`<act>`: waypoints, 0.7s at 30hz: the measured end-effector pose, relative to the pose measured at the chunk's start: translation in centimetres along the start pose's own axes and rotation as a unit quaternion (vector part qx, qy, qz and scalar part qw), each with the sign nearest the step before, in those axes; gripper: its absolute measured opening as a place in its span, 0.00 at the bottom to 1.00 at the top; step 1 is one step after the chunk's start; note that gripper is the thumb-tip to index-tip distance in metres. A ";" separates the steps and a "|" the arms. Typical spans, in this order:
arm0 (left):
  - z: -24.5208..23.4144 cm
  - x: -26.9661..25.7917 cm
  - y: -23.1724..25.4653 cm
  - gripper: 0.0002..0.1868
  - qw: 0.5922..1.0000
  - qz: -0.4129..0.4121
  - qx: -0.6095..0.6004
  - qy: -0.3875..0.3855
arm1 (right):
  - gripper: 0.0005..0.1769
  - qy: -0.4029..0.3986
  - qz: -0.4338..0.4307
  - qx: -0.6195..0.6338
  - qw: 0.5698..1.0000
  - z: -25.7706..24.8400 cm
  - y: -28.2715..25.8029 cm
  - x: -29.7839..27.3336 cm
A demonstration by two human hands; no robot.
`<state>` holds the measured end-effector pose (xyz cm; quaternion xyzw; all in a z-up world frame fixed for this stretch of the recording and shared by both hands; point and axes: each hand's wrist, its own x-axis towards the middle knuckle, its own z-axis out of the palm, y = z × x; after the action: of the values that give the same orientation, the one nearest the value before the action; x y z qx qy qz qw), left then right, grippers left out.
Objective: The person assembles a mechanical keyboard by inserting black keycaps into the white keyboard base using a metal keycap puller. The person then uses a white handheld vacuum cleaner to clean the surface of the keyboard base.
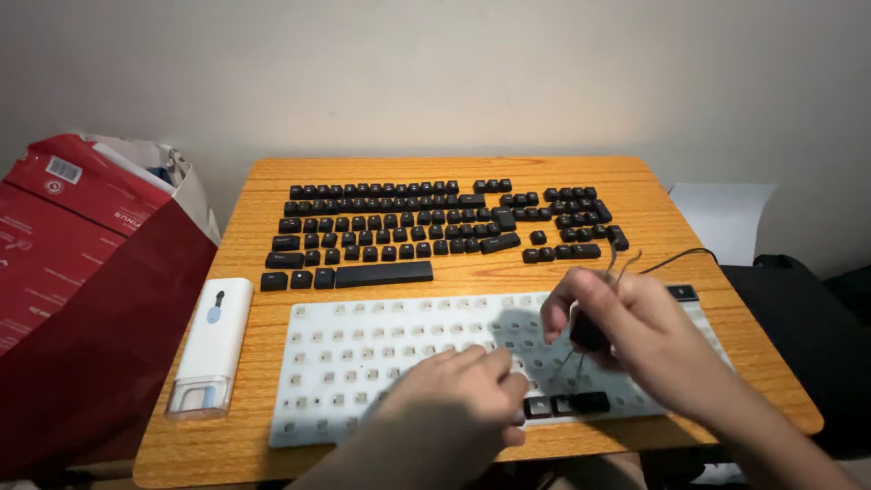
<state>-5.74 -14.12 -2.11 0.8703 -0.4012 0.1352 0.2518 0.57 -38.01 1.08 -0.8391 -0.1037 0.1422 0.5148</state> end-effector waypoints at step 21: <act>-0.5 -1.0 0.1 0.10 0.972 -0.103 -0.209 0.008 | 0.06 -0.123 -0.285 -0.057 0.949 2.6 0.3 -3.5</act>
<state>-6.49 -13.31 -2.08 0.8338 -0.3265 0.0287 0.4442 -3.60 -37.06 0.12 -0.7782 -0.4096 0.0856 0.4683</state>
